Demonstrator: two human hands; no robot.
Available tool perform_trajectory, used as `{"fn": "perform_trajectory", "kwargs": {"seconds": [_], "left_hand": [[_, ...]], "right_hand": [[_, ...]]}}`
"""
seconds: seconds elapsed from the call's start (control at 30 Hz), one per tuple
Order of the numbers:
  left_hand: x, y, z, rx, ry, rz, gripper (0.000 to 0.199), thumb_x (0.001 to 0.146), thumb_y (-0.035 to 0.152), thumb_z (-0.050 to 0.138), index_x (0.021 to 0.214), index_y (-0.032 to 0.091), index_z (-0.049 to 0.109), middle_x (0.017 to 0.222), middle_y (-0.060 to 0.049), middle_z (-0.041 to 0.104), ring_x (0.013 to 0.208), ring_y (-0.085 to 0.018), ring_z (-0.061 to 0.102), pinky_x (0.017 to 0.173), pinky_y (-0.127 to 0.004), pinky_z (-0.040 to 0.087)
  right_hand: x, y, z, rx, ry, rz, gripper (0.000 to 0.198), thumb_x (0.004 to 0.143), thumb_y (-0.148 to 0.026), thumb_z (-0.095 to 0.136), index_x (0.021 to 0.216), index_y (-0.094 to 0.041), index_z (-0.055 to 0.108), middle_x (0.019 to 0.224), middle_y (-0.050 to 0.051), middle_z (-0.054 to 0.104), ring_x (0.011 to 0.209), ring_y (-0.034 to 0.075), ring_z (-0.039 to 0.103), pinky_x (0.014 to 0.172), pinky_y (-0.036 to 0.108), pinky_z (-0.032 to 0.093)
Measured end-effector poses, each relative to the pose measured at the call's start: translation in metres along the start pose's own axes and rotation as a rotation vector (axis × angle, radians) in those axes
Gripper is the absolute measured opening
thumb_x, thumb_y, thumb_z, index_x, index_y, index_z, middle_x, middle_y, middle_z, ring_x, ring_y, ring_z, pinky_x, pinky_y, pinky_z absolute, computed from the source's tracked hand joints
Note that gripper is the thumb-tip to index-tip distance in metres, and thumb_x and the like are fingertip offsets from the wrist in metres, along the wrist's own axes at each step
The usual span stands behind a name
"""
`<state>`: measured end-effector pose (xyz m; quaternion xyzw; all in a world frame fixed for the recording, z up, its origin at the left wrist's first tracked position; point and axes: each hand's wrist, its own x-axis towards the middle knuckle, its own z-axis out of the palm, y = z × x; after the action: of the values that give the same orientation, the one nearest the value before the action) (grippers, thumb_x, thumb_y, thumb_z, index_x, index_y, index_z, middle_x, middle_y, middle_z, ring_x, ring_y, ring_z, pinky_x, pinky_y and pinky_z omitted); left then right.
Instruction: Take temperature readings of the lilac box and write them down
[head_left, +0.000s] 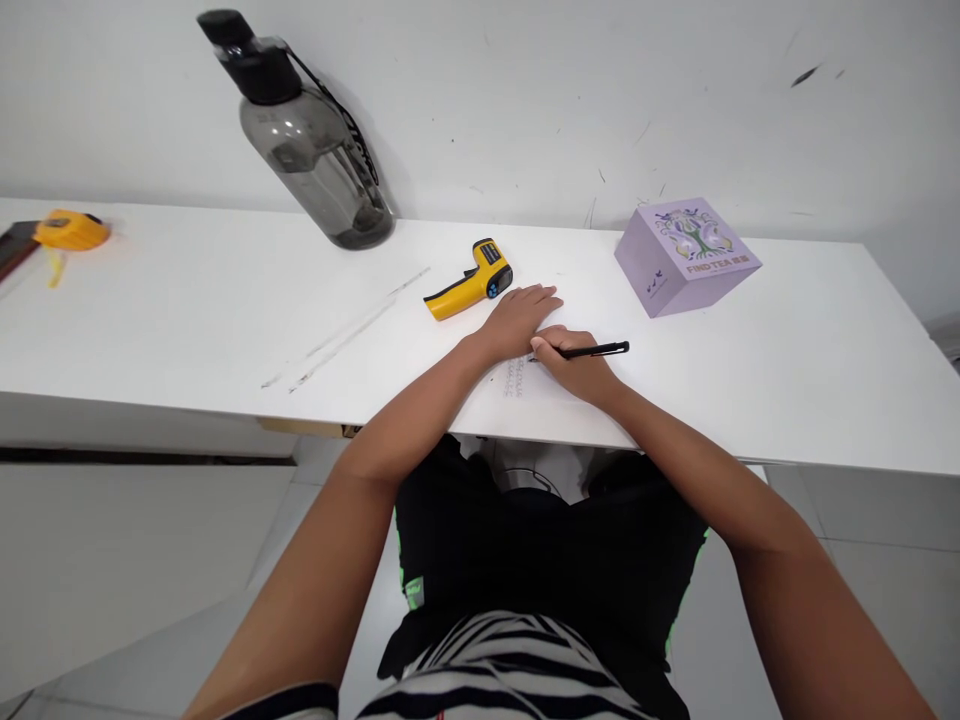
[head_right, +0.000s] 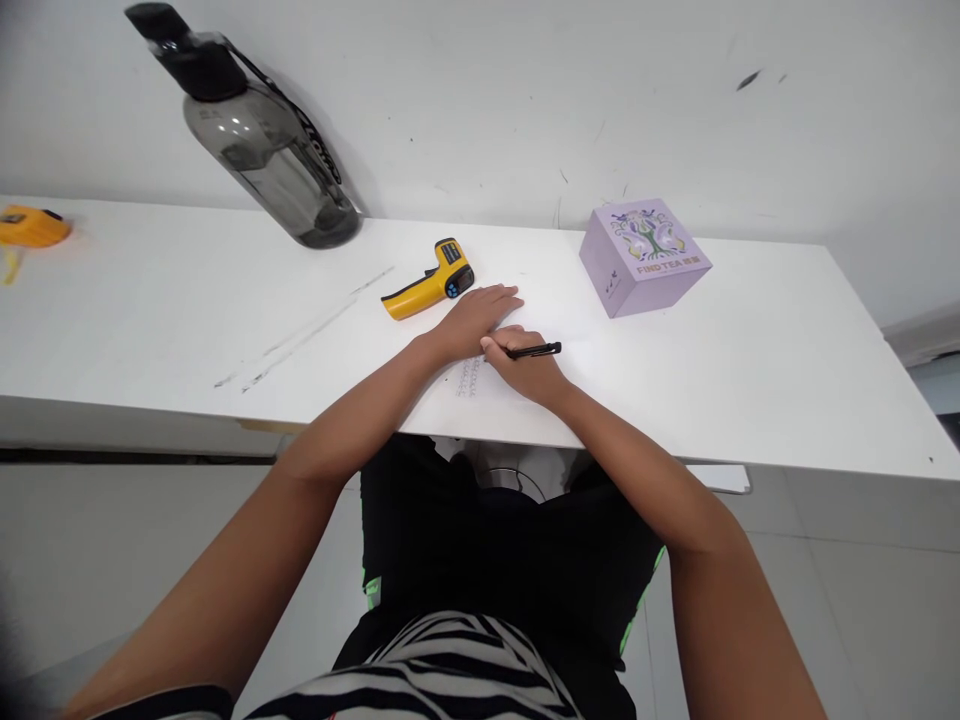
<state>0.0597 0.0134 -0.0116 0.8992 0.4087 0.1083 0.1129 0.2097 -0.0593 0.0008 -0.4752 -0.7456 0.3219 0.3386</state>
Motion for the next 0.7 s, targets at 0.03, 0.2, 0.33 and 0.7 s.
{"fn": "perform_trajectory", "kwargs": {"seconds": [0.03, 0.2, 0.33, 0.7], "left_hand": [[-0.0002, 0.0001, -0.0004, 0.004, -0.004, 0.001, 0.048, 0.098, 0.040, 0.045, 0.142, 0.020, 0.049, 0.158, -0.010, 0.038, 0.147, -0.027, 0.031, 0.118, -0.047, 0.028], [-0.0006, -0.0005, -0.0014, 0.014, -0.028, 0.005, 0.049, 0.096, 0.034, 0.048, 0.143, 0.021, 0.047, 0.159, -0.009, 0.036, 0.148, -0.026, 0.030, 0.118, -0.046, 0.028], [-0.0006, -0.0009, -0.0016, 0.013, -0.039, 0.010, 0.051, 0.096, 0.033, 0.048, 0.144, 0.018, 0.046, 0.159, -0.011, 0.035, 0.148, -0.027, 0.029, 0.119, -0.046, 0.026], [-0.0014, 0.0019, -0.0038, 0.022, -0.044, 0.001, 0.050, 0.095, 0.029, 0.049, 0.144, 0.019, 0.046, 0.160, -0.010, 0.035, 0.148, -0.026, 0.028, 0.119, -0.046, 0.026]], "right_hand": [[0.0000, 0.0003, -0.0001, 0.004, 0.002, 0.002, 0.036, 0.093, -0.042, 0.047, 0.068, -0.020, 0.060, 0.071, 0.004, 0.063, 0.076, 0.019, 0.059, 0.073, 0.033, 0.044], [-0.0003, -0.0010, -0.0015, 0.001, -0.007, 0.020, 0.035, 0.092, -0.041, 0.047, 0.067, -0.020, 0.059, 0.072, 0.004, 0.063, 0.075, 0.019, 0.059, 0.072, 0.032, 0.043], [-0.0005, -0.0028, -0.0027, 0.002, -0.002, 0.033, 0.033, 0.091, -0.039, 0.047, 0.067, -0.020, 0.058, 0.073, 0.004, 0.062, 0.075, 0.018, 0.058, 0.071, 0.032, 0.043], [-0.0005, -0.0025, -0.0015, 0.028, 0.006, -0.003, 0.032, 0.090, -0.036, 0.046, 0.063, -0.020, 0.053, 0.071, 0.003, 0.059, 0.074, 0.018, 0.056, 0.072, 0.032, 0.042]]}}
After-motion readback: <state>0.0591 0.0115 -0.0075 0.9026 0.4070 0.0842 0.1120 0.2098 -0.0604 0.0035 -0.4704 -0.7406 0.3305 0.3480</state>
